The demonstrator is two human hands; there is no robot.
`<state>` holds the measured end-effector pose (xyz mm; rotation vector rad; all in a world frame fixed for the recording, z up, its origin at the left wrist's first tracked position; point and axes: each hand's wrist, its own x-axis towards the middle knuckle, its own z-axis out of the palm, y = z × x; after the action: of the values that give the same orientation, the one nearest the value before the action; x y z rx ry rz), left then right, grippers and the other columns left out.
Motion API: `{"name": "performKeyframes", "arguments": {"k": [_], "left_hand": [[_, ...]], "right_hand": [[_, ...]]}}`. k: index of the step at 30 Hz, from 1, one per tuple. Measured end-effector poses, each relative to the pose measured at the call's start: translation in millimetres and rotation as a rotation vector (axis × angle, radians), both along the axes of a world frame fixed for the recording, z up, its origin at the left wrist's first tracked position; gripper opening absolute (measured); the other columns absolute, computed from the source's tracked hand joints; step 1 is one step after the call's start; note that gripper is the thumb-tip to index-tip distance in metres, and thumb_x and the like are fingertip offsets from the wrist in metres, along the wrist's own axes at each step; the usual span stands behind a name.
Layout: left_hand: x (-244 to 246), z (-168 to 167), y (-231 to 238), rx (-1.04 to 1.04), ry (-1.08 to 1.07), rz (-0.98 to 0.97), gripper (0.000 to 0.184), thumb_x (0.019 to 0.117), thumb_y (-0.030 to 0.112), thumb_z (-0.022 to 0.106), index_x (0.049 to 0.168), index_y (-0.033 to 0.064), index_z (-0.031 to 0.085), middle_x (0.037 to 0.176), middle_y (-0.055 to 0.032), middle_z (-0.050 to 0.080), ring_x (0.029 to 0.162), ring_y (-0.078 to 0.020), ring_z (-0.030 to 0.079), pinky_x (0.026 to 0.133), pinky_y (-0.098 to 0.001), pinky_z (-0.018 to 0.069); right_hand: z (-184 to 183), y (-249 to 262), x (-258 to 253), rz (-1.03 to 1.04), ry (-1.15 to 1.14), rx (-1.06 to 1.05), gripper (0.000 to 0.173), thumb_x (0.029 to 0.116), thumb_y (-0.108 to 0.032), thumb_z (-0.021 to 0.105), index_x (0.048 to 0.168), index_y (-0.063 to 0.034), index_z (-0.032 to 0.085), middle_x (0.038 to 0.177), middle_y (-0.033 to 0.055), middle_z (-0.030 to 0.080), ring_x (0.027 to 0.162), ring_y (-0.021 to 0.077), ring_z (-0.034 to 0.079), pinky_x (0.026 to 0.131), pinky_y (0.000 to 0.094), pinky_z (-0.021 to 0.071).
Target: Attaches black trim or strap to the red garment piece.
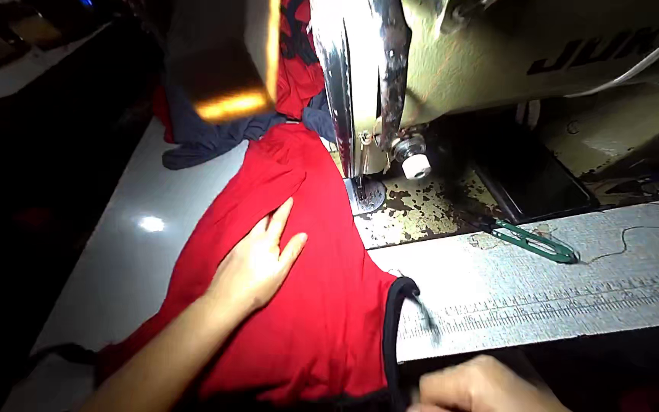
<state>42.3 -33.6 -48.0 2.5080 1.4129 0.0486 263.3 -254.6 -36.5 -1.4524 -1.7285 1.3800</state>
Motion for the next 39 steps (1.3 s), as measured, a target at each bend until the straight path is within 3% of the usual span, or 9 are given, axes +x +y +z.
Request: {"name": "performKeyframes", "arguments": {"k": [4,9,12,15,21,27,30,34,39], "left_hand": [[33,33,-3,-0.225,0.010,0.093,0.059,0.1128,0.036,0.033,0.165,0.0120,0.020,0.162,-0.0162,0.038,0.143,-0.0371,0.045,0.113,-0.0629,0.0309],[-22,5,42,-0.002,0.018,-0.145,0.069,0.1031,0.056,0.039,0.159,0.0162,0.039,0.150,-0.0110,0.055,0.138,-0.0274,0.054,0.113,-0.0554,0.0398],[-21,4,24,0.117,0.030,-0.218,0.064,0.1054,0.053,0.036,0.154,0.0128,0.048,0.142,-0.0132,0.061,0.131,-0.0302,0.059,0.108,-0.0565,0.0454],[2,11,-36,0.206,-0.181,-0.372,0.044,0.1020,0.042,0.048,0.125,0.0117,0.071,0.130,-0.0091,0.066,0.126,-0.0281,0.058,0.104,-0.0538,0.0460],[35,-10,-103,0.248,-0.314,-0.490,0.021,0.0904,0.030,0.060,0.087,0.0126,0.070,0.087,-0.0031,0.067,0.083,-0.0156,0.066,0.068,-0.0271,0.0540],[28,0,-85,-0.308,-0.580,-0.208,0.015,0.0923,0.023,0.057,0.082,0.0197,0.068,0.081,0.0116,0.061,0.073,0.0056,0.057,0.062,-0.0119,0.0472],[27,-1,-84,-0.149,-0.442,-0.351,0.019,0.0931,0.035,0.060,0.092,0.0174,0.068,0.088,0.0080,0.063,0.081,0.0005,0.061,0.067,-0.0185,0.0523],[35,-4,-92,0.162,-0.237,-0.437,0.028,0.0879,0.040,0.058,0.087,0.0139,0.070,0.087,0.0004,0.063,0.080,-0.0124,0.065,0.061,-0.0289,0.0543],[27,7,-80,-0.463,-0.578,-0.097,0.007,0.0840,0.025,0.066,0.080,0.0218,0.070,0.082,0.0112,0.063,0.073,0.0022,0.060,0.061,-0.0153,0.0500]], "right_hand": [[-8,38,-17,-0.294,-0.186,0.601,0.021,0.0979,-0.029,0.061,0.103,-0.0133,0.073,0.090,0.0021,0.069,0.072,0.0117,0.063,0.058,0.0275,0.0504],[-41,44,-44,-0.297,-0.564,0.829,0.021,0.0959,-0.026,0.058,0.099,-0.0126,0.074,0.098,0.0074,0.071,0.072,0.0235,0.067,0.053,0.0358,0.0534],[-41,5,-39,-0.215,-0.409,0.759,0.021,0.1004,-0.022,0.058,0.103,-0.0120,0.076,0.110,0.0081,0.075,0.079,0.0233,0.068,0.064,0.0380,0.0498],[-34,-13,-21,-0.229,-0.143,0.637,0.022,0.1015,-0.018,0.060,0.091,-0.0054,0.076,0.096,0.0114,0.075,0.084,0.0221,0.069,0.072,0.0364,0.0514],[-25,26,-4,-0.664,0.002,0.698,0.015,0.0975,-0.022,0.062,0.097,-0.0131,0.073,0.083,-0.0066,0.060,0.066,-0.0082,0.050,0.056,0.0058,0.0413],[-10,44,-13,-0.663,0.041,0.352,0.031,0.0871,-0.018,0.066,0.118,-0.0197,0.067,0.104,-0.0088,0.066,0.057,-0.0032,0.050,0.049,0.0145,0.0439],[-14,49,-19,-0.626,-0.125,0.340,0.039,0.0843,-0.020,0.064,0.123,-0.0196,0.067,0.104,-0.0064,0.067,0.080,0.0013,0.063,0.063,0.0232,0.0535],[-12,50,-20,-0.678,0.027,0.373,0.032,0.0880,-0.013,0.061,0.119,-0.0186,0.065,0.100,-0.0085,0.065,0.056,-0.0026,0.048,0.049,0.0147,0.0420],[-8,47,-14,-0.651,0.163,0.249,0.036,0.0838,-0.015,0.066,0.120,-0.0193,0.065,0.101,-0.0080,0.067,0.057,-0.0016,0.053,0.049,0.0144,0.0444]]}}
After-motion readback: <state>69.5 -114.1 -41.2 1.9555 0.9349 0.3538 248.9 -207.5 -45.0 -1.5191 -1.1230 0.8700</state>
